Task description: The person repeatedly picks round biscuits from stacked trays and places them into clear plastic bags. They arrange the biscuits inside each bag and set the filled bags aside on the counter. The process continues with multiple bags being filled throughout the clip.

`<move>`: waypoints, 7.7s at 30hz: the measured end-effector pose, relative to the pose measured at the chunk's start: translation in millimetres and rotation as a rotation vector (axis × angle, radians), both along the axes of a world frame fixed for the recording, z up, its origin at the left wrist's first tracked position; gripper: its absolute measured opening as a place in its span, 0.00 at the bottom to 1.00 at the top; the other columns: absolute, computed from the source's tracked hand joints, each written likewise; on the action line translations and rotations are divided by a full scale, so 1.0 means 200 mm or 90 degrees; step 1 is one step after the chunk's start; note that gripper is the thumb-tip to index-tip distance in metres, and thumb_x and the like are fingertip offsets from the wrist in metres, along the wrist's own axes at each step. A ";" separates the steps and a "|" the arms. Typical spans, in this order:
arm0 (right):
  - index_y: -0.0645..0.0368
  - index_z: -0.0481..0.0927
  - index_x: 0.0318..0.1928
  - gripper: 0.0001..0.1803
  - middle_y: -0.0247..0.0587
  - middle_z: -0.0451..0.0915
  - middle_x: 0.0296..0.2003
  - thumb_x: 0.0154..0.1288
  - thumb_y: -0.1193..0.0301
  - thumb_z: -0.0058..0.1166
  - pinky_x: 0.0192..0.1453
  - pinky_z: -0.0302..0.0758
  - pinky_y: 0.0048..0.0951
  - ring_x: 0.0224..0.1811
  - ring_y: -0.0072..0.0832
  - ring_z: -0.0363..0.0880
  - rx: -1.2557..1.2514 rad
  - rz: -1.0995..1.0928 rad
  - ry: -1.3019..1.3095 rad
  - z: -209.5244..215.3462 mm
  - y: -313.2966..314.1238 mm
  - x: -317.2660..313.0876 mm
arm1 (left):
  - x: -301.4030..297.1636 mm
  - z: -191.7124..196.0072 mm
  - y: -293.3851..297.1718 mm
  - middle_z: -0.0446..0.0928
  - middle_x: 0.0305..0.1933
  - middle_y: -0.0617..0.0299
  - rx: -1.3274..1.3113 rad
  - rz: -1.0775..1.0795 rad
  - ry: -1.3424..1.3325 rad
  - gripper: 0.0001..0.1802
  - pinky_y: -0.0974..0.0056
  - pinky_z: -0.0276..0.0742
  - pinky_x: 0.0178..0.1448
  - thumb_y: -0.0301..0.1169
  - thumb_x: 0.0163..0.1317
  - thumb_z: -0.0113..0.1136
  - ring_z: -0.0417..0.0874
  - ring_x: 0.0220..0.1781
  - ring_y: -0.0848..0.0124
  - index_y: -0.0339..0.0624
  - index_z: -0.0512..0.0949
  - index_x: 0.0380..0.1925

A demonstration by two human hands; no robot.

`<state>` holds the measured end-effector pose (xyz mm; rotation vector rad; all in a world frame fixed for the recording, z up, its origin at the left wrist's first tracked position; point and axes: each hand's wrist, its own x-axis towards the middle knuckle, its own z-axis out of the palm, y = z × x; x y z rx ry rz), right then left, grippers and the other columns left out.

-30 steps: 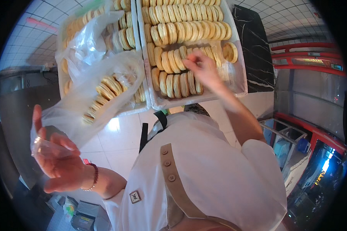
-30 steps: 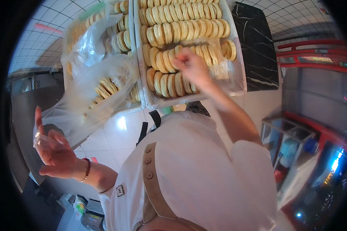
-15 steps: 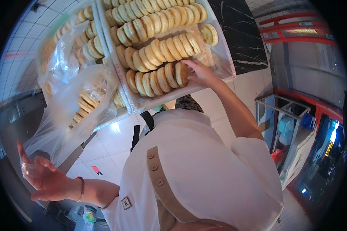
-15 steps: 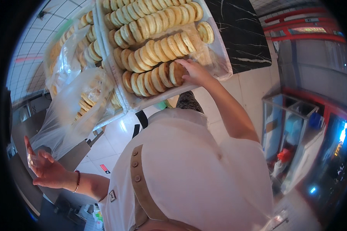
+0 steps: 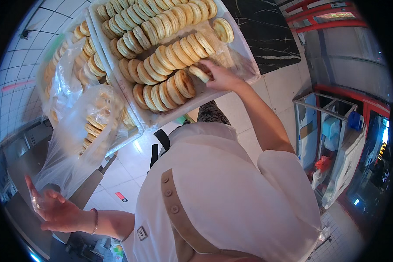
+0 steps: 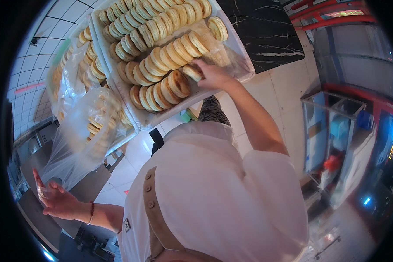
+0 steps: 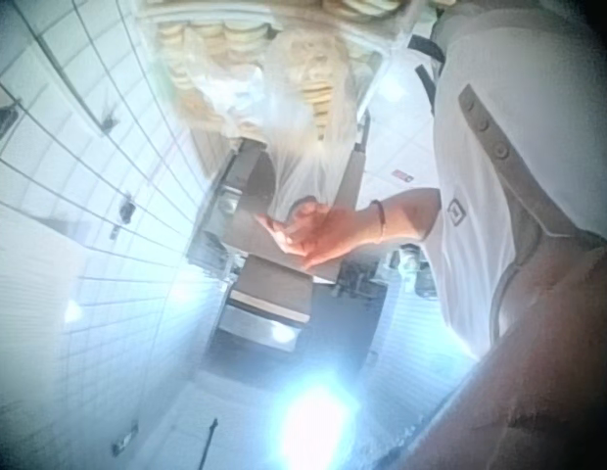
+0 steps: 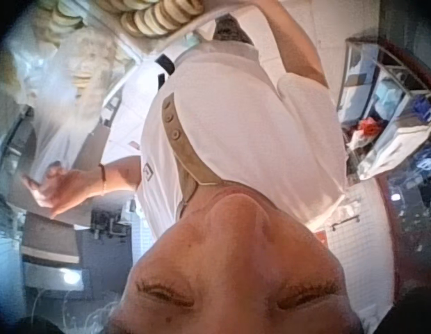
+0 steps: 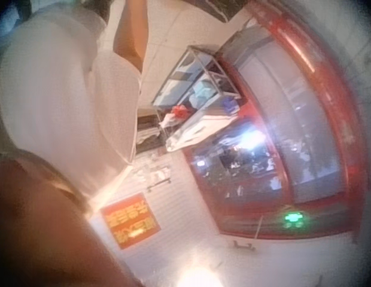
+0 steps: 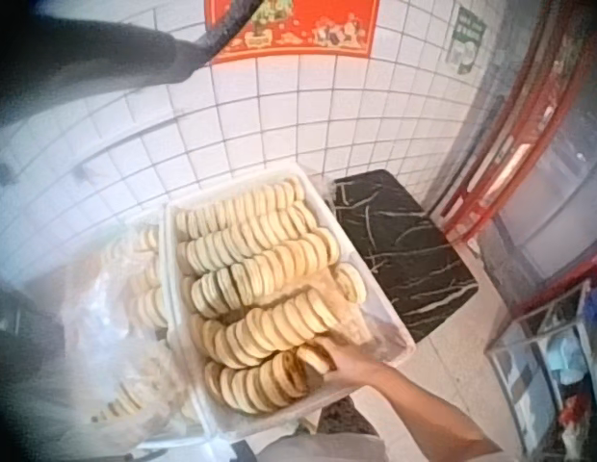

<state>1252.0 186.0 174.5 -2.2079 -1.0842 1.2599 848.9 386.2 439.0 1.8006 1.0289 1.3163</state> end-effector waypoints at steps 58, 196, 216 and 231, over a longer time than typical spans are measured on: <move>0.65 0.67 0.56 0.27 0.62 0.65 0.57 0.64 0.57 0.43 0.60 0.66 0.45 0.55 0.56 0.68 0.047 -0.160 -0.362 0.04 0.23 0.26 | -0.01 -0.05 0.03 0.59 0.65 0.38 -0.033 0.016 -0.091 0.37 0.83 0.68 0.23 0.62 0.59 0.47 0.79 0.32 0.76 0.37 0.73 0.50; 0.59 0.78 0.42 0.20 0.45 0.78 0.37 0.51 0.62 0.60 0.48 0.69 0.40 0.43 0.44 0.74 0.576 0.542 -0.335 0.53 1.21 -1.35 | -0.53 -0.33 -0.28 0.54 0.64 0.27 -0.054 -0.232 -0.354 0.68 0.65 0.83 0.31 0.83 0.38 0.28 0.83 0.39 0.63 0.30 0.56 0.64; 0.56 0.78 0.45 0.21 0.42 0.76 0.45 0.50 0.61 0.60 0.54 0.67 0.38 0.50 0.41 0.72 0.479 0.654 -0.220 0.58 1.15 -1.63 | -0.49 -0.30 -0.30 0.48 0.63 0.19 -0.081 -0.186 -0.293 0.68 0.63 0.82 0.37 0.84 0.36 0.31 0.83 0.26 0.66 0.28 0.62 0.58; 0.55 0.77 0.45 0.18 0.38 0.73 0.45 0.53 0.64 0.57 0.57 0.62 0.39 0.52 0.37 0.67 0.556 0.499 -0.169 0.46 1.00 -1.45 | -0.49 -0.36 -0.31 0.54 0.63 0.24 -0.078 -0.144 -0.282 0.71 0.61 0.83 0.38 0.85 0.29 0.26 0.80 0.47 0.57 0.25 0.65 0.54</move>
